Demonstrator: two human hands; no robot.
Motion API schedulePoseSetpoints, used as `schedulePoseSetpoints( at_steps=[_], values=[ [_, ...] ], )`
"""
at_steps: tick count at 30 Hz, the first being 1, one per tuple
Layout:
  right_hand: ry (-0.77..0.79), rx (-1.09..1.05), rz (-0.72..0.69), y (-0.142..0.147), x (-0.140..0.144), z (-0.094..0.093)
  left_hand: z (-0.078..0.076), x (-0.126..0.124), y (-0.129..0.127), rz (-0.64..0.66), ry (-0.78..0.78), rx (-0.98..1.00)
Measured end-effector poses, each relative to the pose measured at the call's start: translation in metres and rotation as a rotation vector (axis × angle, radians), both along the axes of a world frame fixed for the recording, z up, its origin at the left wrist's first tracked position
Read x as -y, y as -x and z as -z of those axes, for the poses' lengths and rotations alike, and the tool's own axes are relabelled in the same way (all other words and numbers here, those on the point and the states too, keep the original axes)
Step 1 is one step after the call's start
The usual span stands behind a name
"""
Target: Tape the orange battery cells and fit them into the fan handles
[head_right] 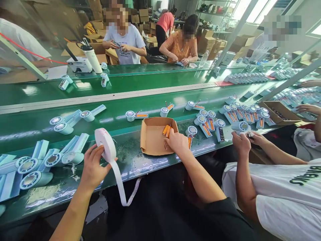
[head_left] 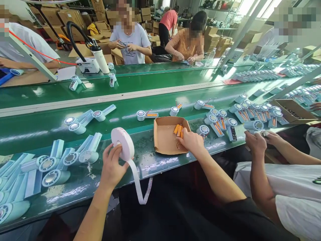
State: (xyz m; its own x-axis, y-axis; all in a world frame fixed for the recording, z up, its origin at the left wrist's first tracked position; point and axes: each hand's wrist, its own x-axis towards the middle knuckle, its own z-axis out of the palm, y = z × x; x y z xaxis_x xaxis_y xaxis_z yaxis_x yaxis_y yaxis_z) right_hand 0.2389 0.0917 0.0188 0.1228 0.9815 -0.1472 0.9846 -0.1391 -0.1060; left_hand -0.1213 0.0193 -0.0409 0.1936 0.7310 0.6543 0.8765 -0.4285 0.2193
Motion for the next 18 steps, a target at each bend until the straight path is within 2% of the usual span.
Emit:
schedulePoseSetpoints(
  at_steps=[3,5,7,10,12,14,18],
  values=[
    [0.027,-0.023,0.013,-0.009,-0.013,0.004,0.006,-0.001,-0.011,0.037,0.016,-0.014],
    [-0.005,-0.131,-0.019,-0.014,-0.014,0.006,0.009,0.000,-0.014,0.048,0.031,-0.017],
    [-0.087,-0.510,-0.051,-0.017,-0.010,0.006,0.007,0.004,-0.018,0.058,0.052,-0.031],
    [-0.251,-1.291,-0.040,-0.010,0.004,0.005,-0.001,0.011,-0.027,0.087,0.084,-0.079],
    [-0.324,-1.559,-0.012,0.003,0.016,0.001,-0.008,0.016,-0.037,0.113,0.083,-0.113],
    [-0.375,-1.628,0.009,0.020,0.028,-0.003,-0.015,0.019,-0.046,0.128,0.064,-0.135],
    [-0.439,-1.515,0.075,0.051,0.046,0.000,-0.022,0.023,-0.059,0.114,0.044,-0.159]
  ],
)
